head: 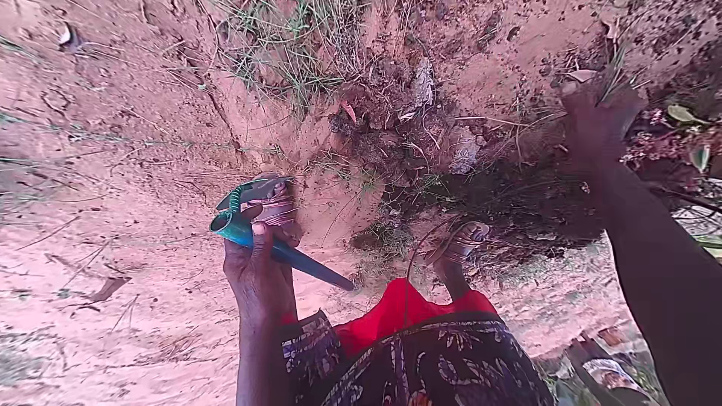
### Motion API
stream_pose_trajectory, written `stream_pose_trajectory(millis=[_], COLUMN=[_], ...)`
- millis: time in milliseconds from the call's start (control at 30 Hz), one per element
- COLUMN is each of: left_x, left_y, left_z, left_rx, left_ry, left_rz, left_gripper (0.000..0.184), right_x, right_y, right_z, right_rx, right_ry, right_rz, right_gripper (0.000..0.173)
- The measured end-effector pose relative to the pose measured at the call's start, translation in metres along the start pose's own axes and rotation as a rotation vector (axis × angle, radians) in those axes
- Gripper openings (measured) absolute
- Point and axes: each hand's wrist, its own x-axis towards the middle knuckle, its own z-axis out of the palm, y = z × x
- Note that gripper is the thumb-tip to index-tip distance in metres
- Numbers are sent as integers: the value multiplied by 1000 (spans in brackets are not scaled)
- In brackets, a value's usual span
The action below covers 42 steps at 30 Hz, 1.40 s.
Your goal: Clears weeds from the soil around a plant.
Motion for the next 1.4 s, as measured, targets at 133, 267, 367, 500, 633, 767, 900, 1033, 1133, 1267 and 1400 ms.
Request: stream_pose_trajectory(millis=[133, 267, 367, 500, 633, 767, 900, 1033, 1133, 1267, 1400], left_x=[1, 1, 1, 1, 0, 0, 0, -1, 0, -2, -2], left_y=[4, 7, 7, 8, 12, 15, 18, 23, 25, 24, 22], left_z=[3, 3, 5, 7, 9, 11, 13, 15, 15, 14, 12], left_rx=[12, 51, 62, 42, 19, -7, -29, -30, -34, -31, -26], left_ry=[7, 2, 5, -3, -7, 1, -5, -2, -7, -18, -24], left_rz=[-10, -9, -5, -1, 5, 11, 4, 8, 25, 29, 22], left_gripper=[22, 22, 24, 24, 25, 25, 23, 24, 24, 24, 24], right_x=[43, 43, 42, 43, 35, -4, -37, -33, -1, 32, 36], right_y=[2, -2, -8, -19, -17, -17, -33, -25, -27, -39, -36], right_z=[7, 32, 46, 66, 67, 61, 50, 45, 47, 74, 91], right_rx=[-585, -624, -266, -38, -57, 336, 867, 285, -157, -350, -389], right_ry=[-393, -455, -348, -295, -115, 41, 21, -48, -138, -250, -313], right_rz=[-240, -361, -314, 78, 193, 307, 568, 366, 114, -1, -82], right_gripper=[39, 31, 27, 39, 46, 35, 13, 24, 40, 34, 33])
